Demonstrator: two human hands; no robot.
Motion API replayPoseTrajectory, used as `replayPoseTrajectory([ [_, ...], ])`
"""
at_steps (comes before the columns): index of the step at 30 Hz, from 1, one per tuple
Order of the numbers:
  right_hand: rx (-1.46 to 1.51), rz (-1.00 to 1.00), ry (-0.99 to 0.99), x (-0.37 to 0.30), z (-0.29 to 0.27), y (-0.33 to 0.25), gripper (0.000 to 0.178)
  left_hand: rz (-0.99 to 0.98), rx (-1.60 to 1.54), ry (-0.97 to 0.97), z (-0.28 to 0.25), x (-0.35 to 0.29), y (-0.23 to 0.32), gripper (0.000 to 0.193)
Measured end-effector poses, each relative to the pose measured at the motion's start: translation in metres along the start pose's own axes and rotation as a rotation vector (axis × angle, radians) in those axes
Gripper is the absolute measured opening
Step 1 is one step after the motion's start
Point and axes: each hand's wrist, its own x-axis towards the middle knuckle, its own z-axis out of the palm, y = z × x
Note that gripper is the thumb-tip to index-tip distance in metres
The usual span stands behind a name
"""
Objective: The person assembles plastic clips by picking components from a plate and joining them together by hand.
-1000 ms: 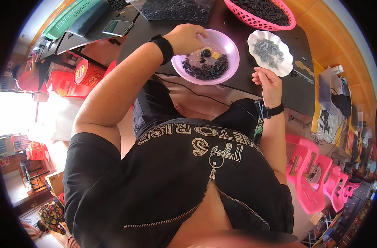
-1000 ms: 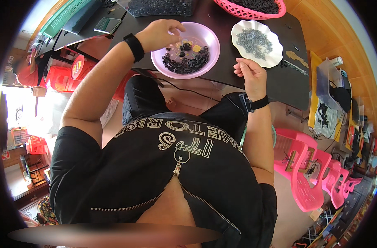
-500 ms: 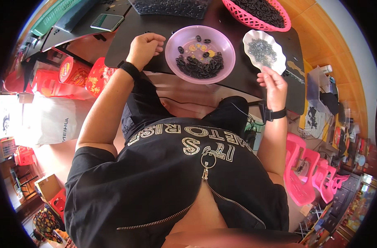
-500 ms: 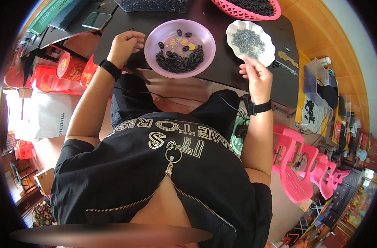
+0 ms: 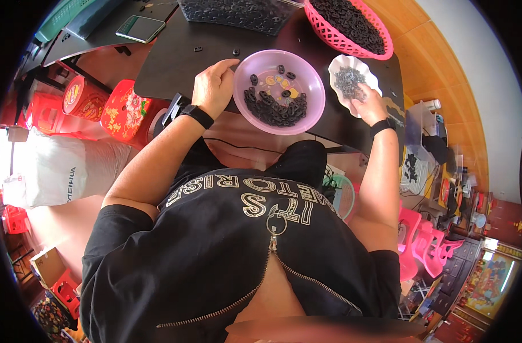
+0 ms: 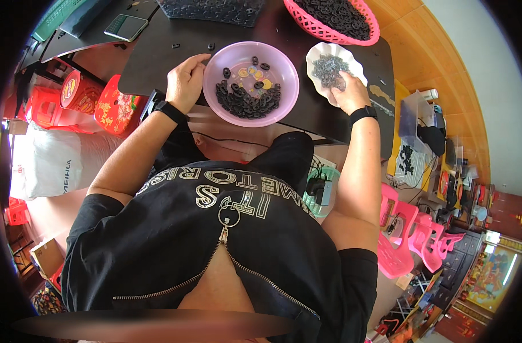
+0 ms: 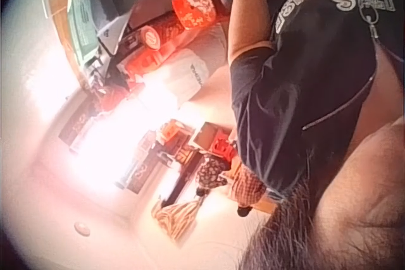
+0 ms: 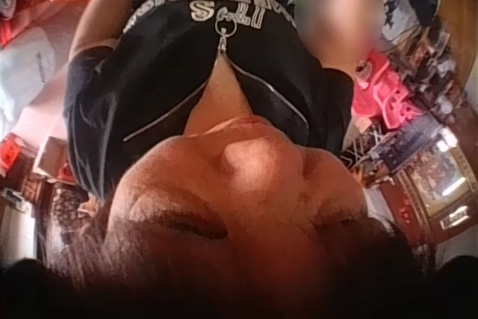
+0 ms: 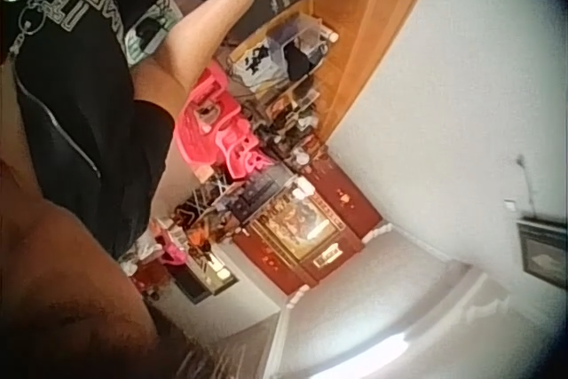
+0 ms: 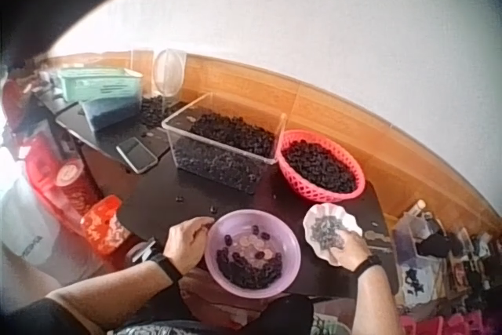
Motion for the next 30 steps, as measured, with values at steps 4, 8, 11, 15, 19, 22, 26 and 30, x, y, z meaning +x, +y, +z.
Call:
replayPoseTrajectory([
  [4,-0.124,-0.105,0.145,0.010,0.013,0.006,0.036,-0.003,-0.074,-0.045,-0.004,-0.003,0.007,0.026],
  [8,-0.042,-0.060,0.099,0.013,0.010,-0.004,0.019,0.007,-0.062,-0.108,-0.008,-0.003,0.008,0.027],
  [11,-0.027,-0.069,0.112,0.011,0.010,-0.006,0.015,0.065,-0.044,-0.104,-0.007,-0.003,0.006,0.027],
  [15,0.079,0.005,0.176,0.005,0.005,-0.004,0.014,0.111,-0.045,-0.099,-0.005,-0.003,0.004,0.027],
  [19,0.142,0.042,0.252,0.002,0.001,0.001,0.017,0.111,-0.045,-0.094,-0.007,-0.005,0.000,0.026],
  [22,0.238,0.107,0.244,0.001,-0.002,0.007,0.014,0.112,-0.046,-0.098,-0.007,-0.005,0.001,0.026],
  [26,0.292,0.147,0.242,0.003,0.002,0.022,0.014,0.104,-0.062,-0.108,-0.007,-0.005,0.003,0.026],
  [30,0.439,0.159,0.252,0.001,-0.002,0.013,0.011,0.130,-0.060,-0.101,-0.008,-0.006,0.000,0.027],
])
